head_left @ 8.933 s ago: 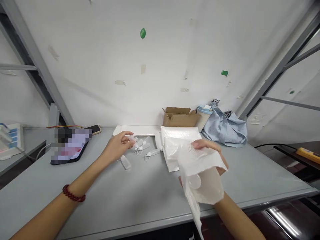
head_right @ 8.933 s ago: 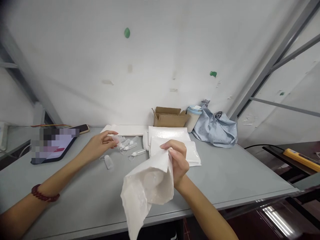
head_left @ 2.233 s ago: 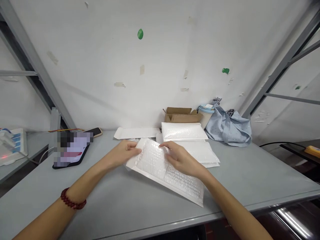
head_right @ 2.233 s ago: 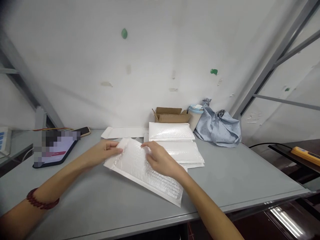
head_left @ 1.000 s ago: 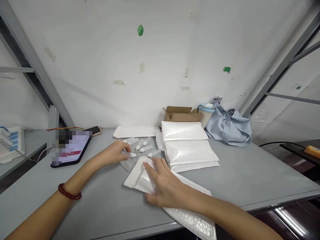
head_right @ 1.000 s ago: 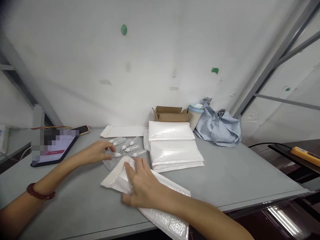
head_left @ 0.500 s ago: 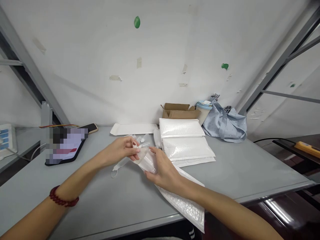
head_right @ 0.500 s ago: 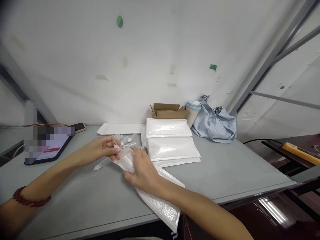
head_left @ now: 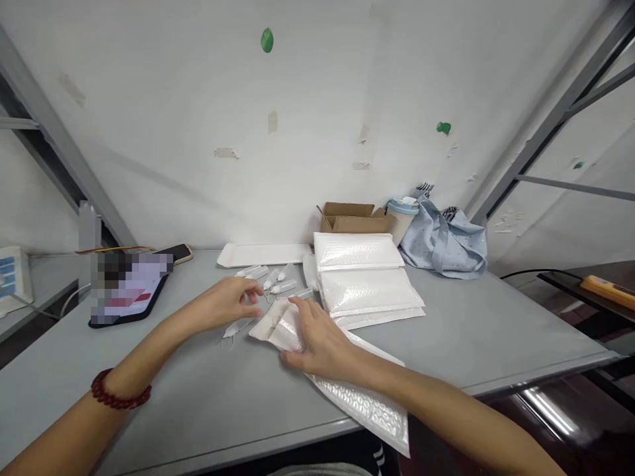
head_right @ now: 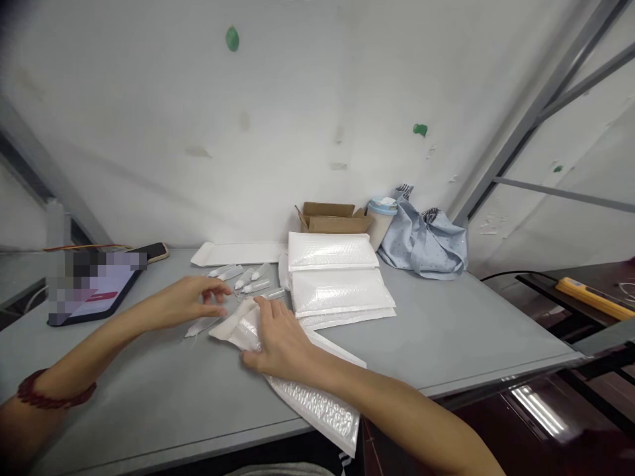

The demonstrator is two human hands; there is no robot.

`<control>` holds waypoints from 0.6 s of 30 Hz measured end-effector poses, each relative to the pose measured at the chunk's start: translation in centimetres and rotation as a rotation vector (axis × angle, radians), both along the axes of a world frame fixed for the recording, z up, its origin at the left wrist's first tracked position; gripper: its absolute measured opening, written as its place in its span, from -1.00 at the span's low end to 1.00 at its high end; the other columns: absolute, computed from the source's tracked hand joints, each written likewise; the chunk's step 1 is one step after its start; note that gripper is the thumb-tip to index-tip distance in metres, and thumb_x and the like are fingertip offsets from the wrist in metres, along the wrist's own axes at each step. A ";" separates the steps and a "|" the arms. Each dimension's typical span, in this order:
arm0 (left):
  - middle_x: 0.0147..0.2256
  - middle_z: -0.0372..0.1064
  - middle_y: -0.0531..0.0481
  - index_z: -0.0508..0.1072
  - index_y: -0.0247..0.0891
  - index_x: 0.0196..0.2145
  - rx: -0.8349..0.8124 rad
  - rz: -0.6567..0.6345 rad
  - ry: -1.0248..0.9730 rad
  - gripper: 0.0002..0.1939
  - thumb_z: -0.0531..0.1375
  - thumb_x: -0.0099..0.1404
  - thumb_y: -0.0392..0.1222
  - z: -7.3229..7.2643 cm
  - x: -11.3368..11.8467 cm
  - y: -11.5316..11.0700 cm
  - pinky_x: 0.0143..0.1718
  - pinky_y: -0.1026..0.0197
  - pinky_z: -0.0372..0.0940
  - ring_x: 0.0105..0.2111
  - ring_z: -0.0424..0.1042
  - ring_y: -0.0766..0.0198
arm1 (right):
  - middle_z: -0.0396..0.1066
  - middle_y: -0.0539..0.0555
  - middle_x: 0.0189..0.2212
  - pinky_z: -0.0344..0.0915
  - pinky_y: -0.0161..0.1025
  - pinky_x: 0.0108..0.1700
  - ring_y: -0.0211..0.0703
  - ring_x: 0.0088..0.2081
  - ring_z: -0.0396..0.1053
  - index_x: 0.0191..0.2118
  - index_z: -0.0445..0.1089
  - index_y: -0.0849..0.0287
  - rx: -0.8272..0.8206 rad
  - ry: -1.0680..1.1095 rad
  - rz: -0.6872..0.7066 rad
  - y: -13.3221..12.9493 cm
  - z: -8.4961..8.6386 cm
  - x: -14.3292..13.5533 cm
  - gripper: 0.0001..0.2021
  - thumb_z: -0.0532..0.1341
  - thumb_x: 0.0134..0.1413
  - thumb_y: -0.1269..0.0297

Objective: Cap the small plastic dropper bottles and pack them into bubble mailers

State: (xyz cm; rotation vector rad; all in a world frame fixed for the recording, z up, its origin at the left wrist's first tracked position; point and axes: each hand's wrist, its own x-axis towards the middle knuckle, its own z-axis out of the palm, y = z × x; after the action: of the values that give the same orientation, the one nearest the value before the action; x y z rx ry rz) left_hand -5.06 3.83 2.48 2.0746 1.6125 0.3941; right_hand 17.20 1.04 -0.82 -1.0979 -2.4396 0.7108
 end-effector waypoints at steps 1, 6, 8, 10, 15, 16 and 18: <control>-0.37 0.45 0.00 0.49 -0.20 -0.21 -0.048 0.014 0.051 -0.57 0.24 -0.05 0.01 -0.2 -0.3 0.2 -0.40 0.22 0.20 -0.38 0.39 0.15 | 0.16 0.33 0.07 0.16 0.15 0.07 0.20 0.09 0.13 0.25 -0.08 0.29 -0.007 -0.026 -0.002 0.0 0.1 0.0 -0.16 0.30 -0.14 0.21; -0.52 0.33 0.10 0.42 -0.22 -0.27 -0.082 0.048 -0.001 -0.65 0.22 -0.05 -0.05 0.0 -0.8 0.4 -0.49 0.25 0.16 -0.51 0.35 0.22 | 0.13 0.34 0.12 0.11 0.11 0.14 0.16 0.15 0.09 0.25 -0.09 0.33 -0.025 0.017 0.000 0.1 -0.1 0.0 -0.17 0.28 -0.15 0.27; -0.51 0.34 0.09 0.38 -0.21 -0.27 0.027 0.172 -0.161 -0.66 0.22 0.01 0.00 0.9 -0.9 0.3 -0.45 0.22 0.22 -0.51 0.38 0.22 | 0.13 0.33 0.14 0.10 0.09 0.15 0.14 0.17 0.07 0.25 -0.08 0.31 -0.022 0.059 -0.006 0.2 -0.3 0.0 -0.19 0.26 -0.14 0.30; -0.48 0.39 0.08 0.36 -0.20 -0.26 0.075 0.245 -0.328 -0.64 0.25 0.03 0.03 1.5 -0.9 0.2 -0.36 0.18 0.30 -0.48 0.43 0.20 | 0.14 0.32 0.13 0.10 0.10 0.15 0.14 0.17 0.08 0.24 -0.07 0.27 -0.021 0.076 -0.011 0.3 -0.6 0.0 -0.20 0.26 -0.14 0.29; -0.53 0.45 0.07 0.41 -0.22 -0.37 -0.140 0.151 -0.437 -0.71 0.31 -0.01 -0.02 0.8 1.0 -0.2 -0.28 0.12 0.35 -0.45 0.51 0.13 | 0.14 0.35 0.14 0.12 0.09 0.15 0.14 0.17 0.09 0.22 -0.04 0.34 -0.006 0.092 -0.002 0.5 -0.9 0.1 -0.23 0.23 -0.13 0.29; -0.55 0.44 0.09 0.42 -0.22 -0.39 -0.175 0.131 -0.453 -0.73 0.31 -0.01 -0.02 0.4 1.5 -0.4 -0.29 0.13 0.36 -0.45 0.52 0.13 | 0.12 0.37 0.16 0.12 0.09 0.16 0.14 0.19 0.07 0.22 -0.04 0.36 -0.004 0.096 -0.001 0.5 -0.9 0.1 -0.24 0.23 -0.13 0.29; -0.54 0.45 0.09 0.45 -0.22 -0.44 -0.235 0.067 -0.516 -0.77 0.30 0.03 -0.02 -0.1 2.4 -0.6 -0.25 0.15 0.36 -0.40 0.53 0.13 | 0.09 0.38 0.18 0.11 0.10 0.17 0.14 0.21 0.04 0.22 -0.06 0.37 -0.003 0.099 0.000 0.5 -0.9 0.1 -0.24 0.21 -0.12 0.31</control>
State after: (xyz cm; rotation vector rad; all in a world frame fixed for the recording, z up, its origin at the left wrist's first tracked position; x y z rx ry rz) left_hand -2.67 3.21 2.41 1.5814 1.3414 0.6652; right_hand 17.31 1.55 -1.74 -1.0384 -2.3560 0.7515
